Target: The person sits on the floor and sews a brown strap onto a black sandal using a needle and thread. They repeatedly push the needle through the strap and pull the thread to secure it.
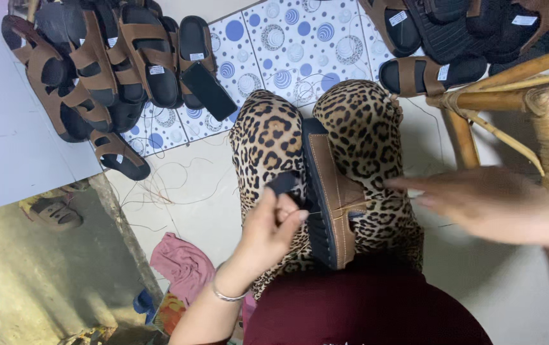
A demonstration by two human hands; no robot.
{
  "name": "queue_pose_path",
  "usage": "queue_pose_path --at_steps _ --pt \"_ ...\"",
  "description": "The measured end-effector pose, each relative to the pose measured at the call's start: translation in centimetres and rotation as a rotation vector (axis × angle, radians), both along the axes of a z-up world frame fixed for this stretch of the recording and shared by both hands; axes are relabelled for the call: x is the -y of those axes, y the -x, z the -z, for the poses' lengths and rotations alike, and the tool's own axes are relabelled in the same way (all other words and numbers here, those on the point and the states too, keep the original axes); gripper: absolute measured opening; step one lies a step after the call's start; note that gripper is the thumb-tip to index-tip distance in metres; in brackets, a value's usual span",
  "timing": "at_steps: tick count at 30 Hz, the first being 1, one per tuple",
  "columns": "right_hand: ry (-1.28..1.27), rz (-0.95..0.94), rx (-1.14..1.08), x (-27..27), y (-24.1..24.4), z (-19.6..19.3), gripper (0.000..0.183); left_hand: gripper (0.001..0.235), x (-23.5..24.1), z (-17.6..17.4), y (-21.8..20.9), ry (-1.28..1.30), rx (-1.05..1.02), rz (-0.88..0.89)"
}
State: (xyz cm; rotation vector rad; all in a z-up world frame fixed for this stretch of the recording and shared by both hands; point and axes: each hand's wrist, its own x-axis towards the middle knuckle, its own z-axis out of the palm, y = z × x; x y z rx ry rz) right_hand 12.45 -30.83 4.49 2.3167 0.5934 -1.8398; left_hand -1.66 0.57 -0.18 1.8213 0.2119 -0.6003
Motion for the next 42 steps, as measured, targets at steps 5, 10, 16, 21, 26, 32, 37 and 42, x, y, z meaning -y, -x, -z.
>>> queue_pose_path --at_steps 5,10,16,21,26,32,37,42 --pt "-0.629 0.529 -0.046 -1.0 4.0 3.8 0.049 0.019 -0.4 -1.7 -0.9 -0.042 0.377 -0.148" --pt "-1.116 0.726 0.077 -4.2 5.4 5.5 0.020 0.017 2.3 -4.0 -2.3 -0.443 1.041 0.218" --pt "-1.218 0.951 0.022 -5.8 4.4 6.1 0.012 0.032 6.3 -1.8 -1.6 -0.573 0.726 0.446" --pt "-1.221 1.204 -0.484 -5.2 5.2 7.5 0.022 0.035 5.6 -2.0 -0.5 -0.486 0.549 0.433" --pt "-1.241 0.885 -0.327 -6.3 5.4 5.7 0.015 0.033 0.1 -3.7 -0.1 0.191 0.175 0.416" --pt "-1.359 0.548 0.084 -8.3 5.4 2.8 0.012 0.028 0.4 -3.0 -0.7 0.765 0.230 -0.238" --pt "-1.403 0.991 -0.296 -5.1 5.8 6.1 0.012 0.044 -0.8 -1.4 0.0 -0.001 0.178 0.106" --pt "-1.632 1.608 -0.592 -4.5 7.6 7.3 0.011 0.029 -2.3 -0.3 1.1 0.976 -0.290 0.076"
